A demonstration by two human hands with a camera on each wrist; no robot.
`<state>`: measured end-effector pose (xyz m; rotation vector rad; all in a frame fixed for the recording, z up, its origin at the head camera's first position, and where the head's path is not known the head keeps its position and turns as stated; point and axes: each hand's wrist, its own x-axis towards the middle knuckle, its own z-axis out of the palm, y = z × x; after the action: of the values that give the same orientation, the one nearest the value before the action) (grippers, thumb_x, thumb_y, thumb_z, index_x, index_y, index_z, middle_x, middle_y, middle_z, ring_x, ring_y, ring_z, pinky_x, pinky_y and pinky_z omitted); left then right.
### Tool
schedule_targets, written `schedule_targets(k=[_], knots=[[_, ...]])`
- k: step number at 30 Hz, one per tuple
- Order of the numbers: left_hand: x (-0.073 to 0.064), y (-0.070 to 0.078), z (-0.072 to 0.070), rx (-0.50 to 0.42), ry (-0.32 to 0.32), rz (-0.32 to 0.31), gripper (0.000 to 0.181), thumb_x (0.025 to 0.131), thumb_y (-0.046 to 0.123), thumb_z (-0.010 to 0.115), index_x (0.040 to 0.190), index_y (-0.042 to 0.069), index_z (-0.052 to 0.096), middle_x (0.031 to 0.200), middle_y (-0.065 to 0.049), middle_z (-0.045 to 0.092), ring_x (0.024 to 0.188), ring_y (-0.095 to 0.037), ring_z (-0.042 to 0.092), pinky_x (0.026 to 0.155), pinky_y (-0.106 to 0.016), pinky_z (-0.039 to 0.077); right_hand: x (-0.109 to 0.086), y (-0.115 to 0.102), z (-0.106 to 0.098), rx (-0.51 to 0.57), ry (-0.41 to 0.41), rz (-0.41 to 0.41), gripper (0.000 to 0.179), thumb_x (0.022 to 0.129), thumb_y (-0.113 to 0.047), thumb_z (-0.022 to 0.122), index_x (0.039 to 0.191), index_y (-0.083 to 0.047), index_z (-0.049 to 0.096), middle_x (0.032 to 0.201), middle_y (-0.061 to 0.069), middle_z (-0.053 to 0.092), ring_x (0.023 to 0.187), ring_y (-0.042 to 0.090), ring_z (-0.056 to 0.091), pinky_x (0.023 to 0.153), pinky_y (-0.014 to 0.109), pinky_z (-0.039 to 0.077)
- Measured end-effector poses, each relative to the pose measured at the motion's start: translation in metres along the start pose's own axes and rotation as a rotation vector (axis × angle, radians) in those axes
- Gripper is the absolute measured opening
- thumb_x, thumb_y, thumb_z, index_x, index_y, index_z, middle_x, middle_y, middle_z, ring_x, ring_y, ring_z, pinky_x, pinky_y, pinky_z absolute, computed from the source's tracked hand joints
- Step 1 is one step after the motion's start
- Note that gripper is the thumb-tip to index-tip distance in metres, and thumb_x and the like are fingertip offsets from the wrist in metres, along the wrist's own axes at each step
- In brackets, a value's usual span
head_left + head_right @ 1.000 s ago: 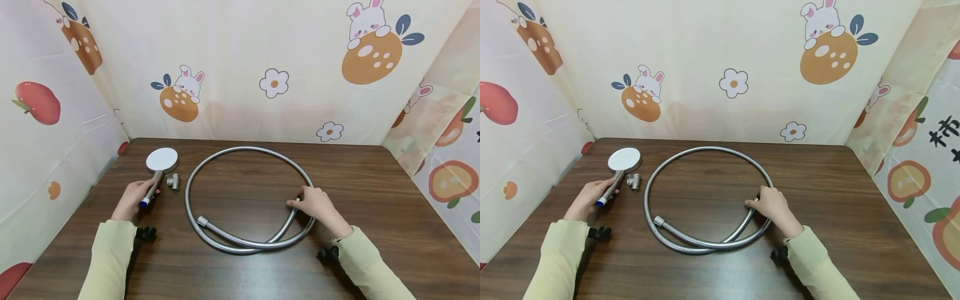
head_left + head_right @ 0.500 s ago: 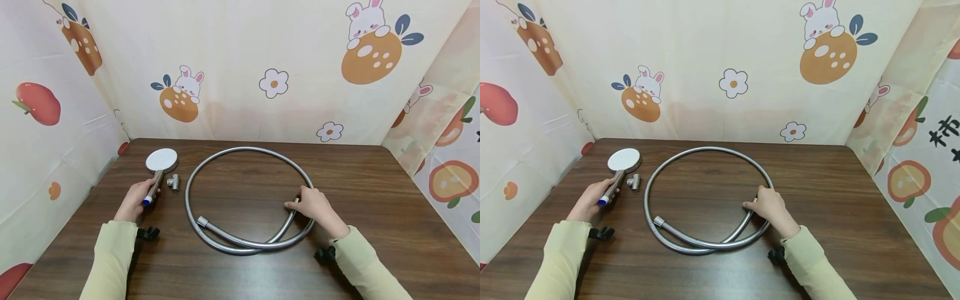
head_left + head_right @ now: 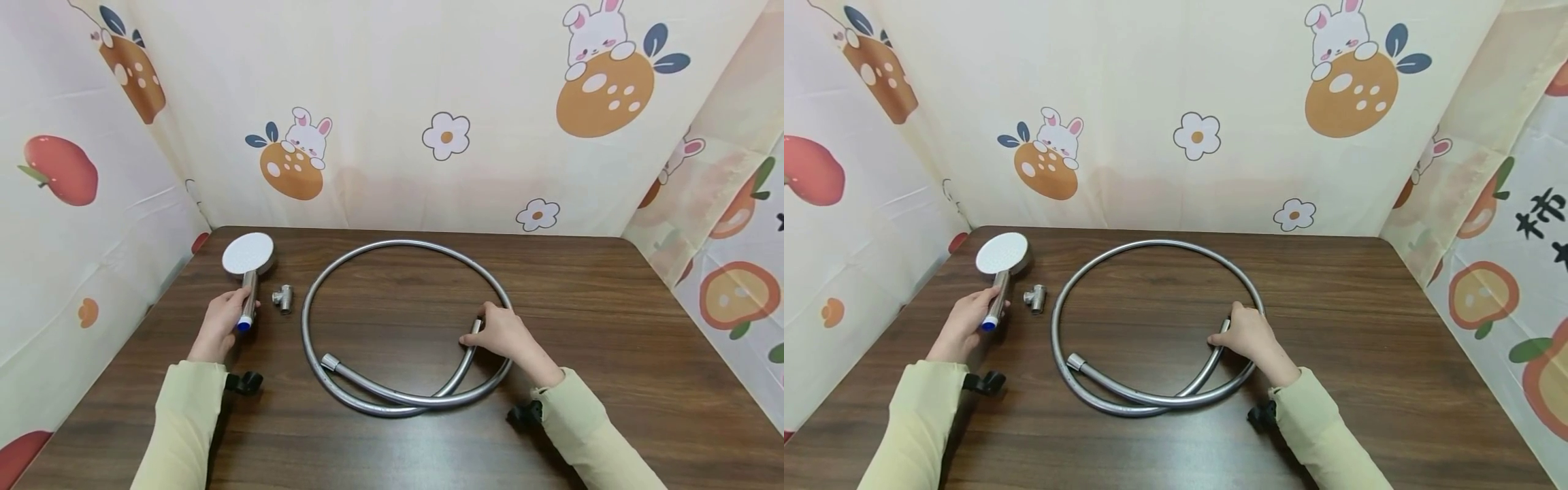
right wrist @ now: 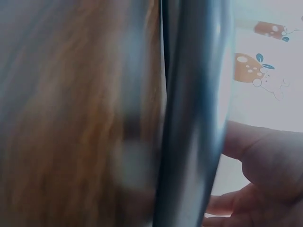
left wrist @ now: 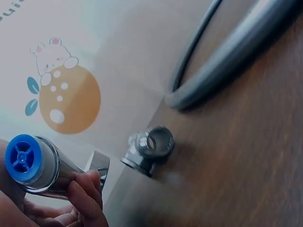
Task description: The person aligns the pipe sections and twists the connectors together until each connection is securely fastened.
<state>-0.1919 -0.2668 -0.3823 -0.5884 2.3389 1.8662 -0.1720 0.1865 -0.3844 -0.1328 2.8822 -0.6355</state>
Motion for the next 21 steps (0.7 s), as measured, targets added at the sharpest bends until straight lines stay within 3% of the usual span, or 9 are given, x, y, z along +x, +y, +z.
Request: schedule_targets(k=[6, 11, 14, 21], knots=[[-0.006, 0.008, 0.003, 0.033, -0.015, 0.013, 0.060, 0.096, 0.041, 0.035, 0.135, -0.005, 0.032, 0.076, 0.014, 0.058, 0.071, 0.001, 0.049, 0.064, -0.019, 0.041, 0.003, -0.005, 0.004, 0.013, 0.050, -0.008, 0.052, 0.071, -0.032, 0.073, 0.104, 0.003, 0.054, 0.083, 0.009, 0.063, 0.075, 0.023, 0.057, 0.071, 0.040, 0.045], [-0.010, 0.012, 0.008, 0.050, -0.017, 0.054, 0.060, 0.095, 0.041, 0.038, 0.133, -0.006, 0.035, 0.077, 0.012, 0.059, 0.069, 0.001, 0.050, 0.062, -0.019, 0.042, 0.006, -0.009, 0.007, 0.090, 0.068, -0.025, 0.050, 0.074, -0.026, 0.071, 0.108, 0.005, 0.051, 0.073, 0.007, 0.061, 0.054, 0.013, 0.058, 0.066, 0.034, 0.047], [-0.012, 0.014, 0.013, 0.039, -0.003, 0.092, 0.059, 0.094, 0.038, 0.042, 0.130, -0.008, 0.038, 0.074, 0.013, 0.059, 0.066, 0.001, 0.050, 0.059, -0.018, 0.042, 0.008, -0.011, 0.010, 0.208, 0.064, -0.012, 0.049, 0.076, -0.020, 0.069, 0.111, 0.007, 0.048, 0.075, 0.010, 0.060, 0.047, 0.010, 0.059, 0.062, 0.030, 0.049], [-0.015, 0.020, 0.022, -0.014, 0.020, 0.137, 0.055, 0.092, 0.036, 0.048, 0.126, -0.007, 0.041, 0.073, 0.013, 0.060, 0.070, -0.001, 0.051, 0.060, -0.017, 0.042, 0.012, -0.014, 0.016, 0.570, 0.032, 0.095, 0.049, 0.079, -0.010, 0.067, 0.118, 0.008, 0.041, 0.097, 0.019, 0.051, 0.068, 0.016, 0.062, 0.058, 0.027, 0.054]])
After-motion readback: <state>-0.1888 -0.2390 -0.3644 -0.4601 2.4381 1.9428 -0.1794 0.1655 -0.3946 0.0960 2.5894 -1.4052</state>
